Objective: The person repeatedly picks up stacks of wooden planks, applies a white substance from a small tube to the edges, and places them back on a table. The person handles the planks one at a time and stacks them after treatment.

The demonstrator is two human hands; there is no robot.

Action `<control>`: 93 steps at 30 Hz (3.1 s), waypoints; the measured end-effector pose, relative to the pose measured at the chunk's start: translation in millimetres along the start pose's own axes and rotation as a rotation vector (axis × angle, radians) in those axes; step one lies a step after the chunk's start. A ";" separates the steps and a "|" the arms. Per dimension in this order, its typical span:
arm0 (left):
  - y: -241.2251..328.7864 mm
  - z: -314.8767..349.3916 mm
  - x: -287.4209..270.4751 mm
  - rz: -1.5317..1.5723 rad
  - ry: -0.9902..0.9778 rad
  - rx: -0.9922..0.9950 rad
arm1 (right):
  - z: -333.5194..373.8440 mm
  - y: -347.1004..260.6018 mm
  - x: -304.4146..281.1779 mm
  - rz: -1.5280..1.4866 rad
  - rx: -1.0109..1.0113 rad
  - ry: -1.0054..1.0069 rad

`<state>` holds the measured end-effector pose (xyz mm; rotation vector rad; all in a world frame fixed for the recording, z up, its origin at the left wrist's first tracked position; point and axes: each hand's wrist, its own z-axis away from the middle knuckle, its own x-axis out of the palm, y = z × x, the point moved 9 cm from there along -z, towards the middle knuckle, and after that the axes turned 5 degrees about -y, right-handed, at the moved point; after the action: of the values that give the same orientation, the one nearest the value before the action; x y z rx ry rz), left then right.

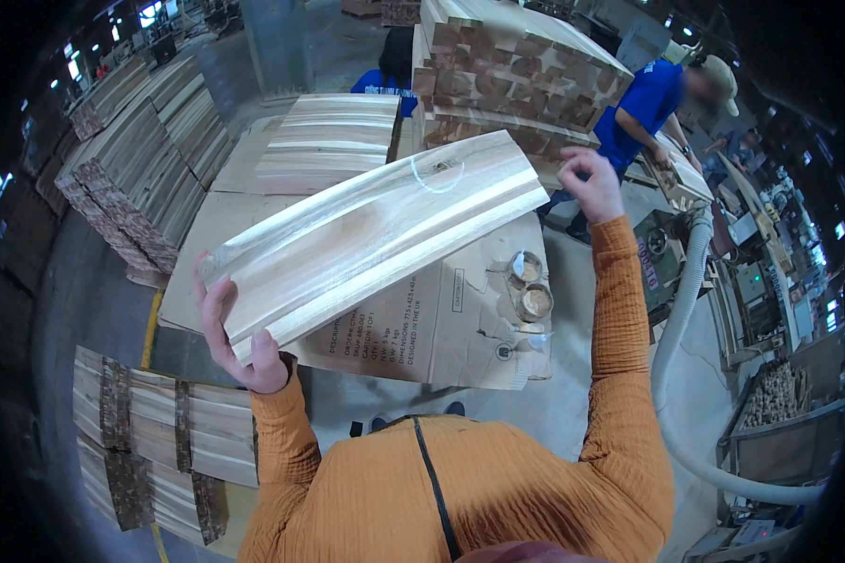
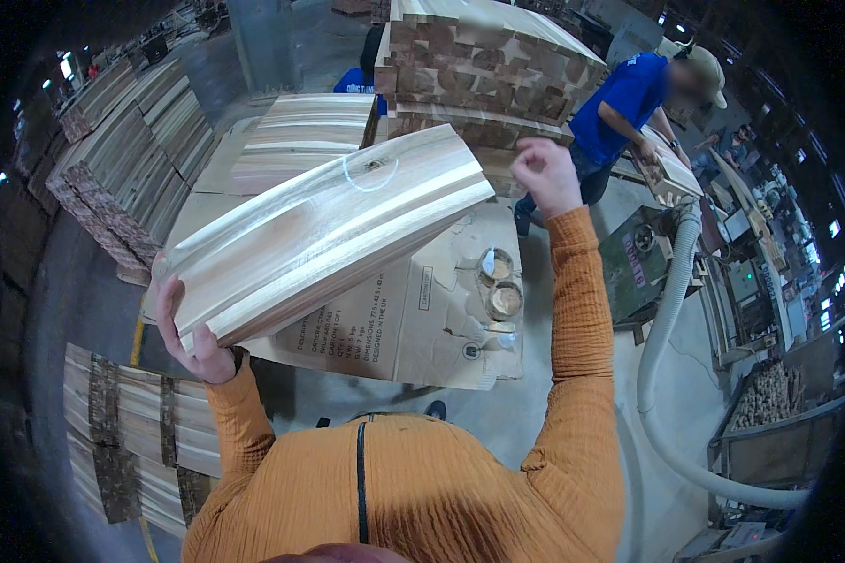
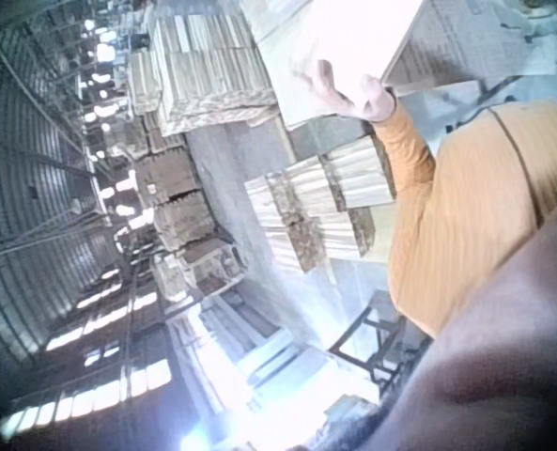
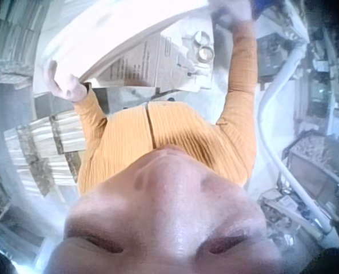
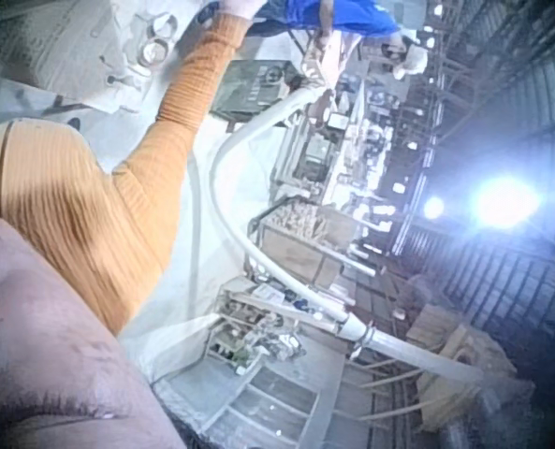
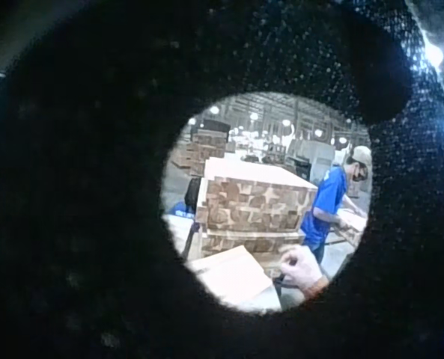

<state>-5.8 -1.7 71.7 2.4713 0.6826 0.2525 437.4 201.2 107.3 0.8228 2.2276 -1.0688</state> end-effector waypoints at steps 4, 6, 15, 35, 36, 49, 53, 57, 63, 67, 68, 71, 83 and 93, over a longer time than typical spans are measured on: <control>-1.4 -5.5 -0.1 0.038 -0.019 0.020 | -26.1 -90.5 11.0 -0.336 -0.072 -0.181; -3.8 -5.9 -0.3 0.042 -0.040 -0.001 | -31.7 -125.5 34.6 -0.439 -0.099 -0.297; -3.7 -2.2 -1.8 0.067 -0.048 0.050 | -29.2 -170.2 81.6 -0.264 -0.187 -0.448; -5.4 -3.6 -2.0 0.078 -0.041 0.048 | -25.5 -158.4 85.7 -0.420 -0.157 -0.366; -6.9 -3.3 -2.4 0.085 -0.038 0.045 | -27.8 -155.7 88.2 -0.448 -0.122 -0.396; -3.7 -6.6 -1.3 0.054 -0.051 0.044 | -32.3 -148.6 97.2 -0.441 0.021 -0.349; -1.8 -6.3 -1.2 0.056 -0.045 0.055 | -32.3 -147.7 87.9 -0.502 -0.047 -0.308; -2.7 -4.0 -1.6 0.045 -0.044 0.053 | -28.5 -148.2 87.3 -0.500 -0.012 -0.315; -3.6 -7.0 -1.9 0.006 -0.049 0.023 | -29.6 -148.8 84.5 -0.458 -0.029 -0.294; -6.3 -10.3 -0.6 0.026 -0.046 0.030 | -24.3 -160.1 68.2 -0.315 -0.316 -0.159; -7.5 -10.7 -0.9 0.029 -0.045 0.023 | -20.3 -167.0 68.5 -0.219 -0.370 -0.148; -10.6 -12.5 -1.0 0.027 -0.036 0.004 | -6.1 -183.6 68.8 0.006 -0.495 -0.108; -5.9 -10.0 0.5 0.024 -0.054 0.003 | 2.8 -200.1 72.9 0.208 -0.521 -0.086; -5.3 -16.1 7.9 0.012 -0.035 0.010 | 19.6 -105.7 -28.3 -0.405 -0.189 0.156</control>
<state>-6.3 13.7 82.3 2.4837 0.6562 0.2110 385.1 124.0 167.7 0.3934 2.6535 -0.9721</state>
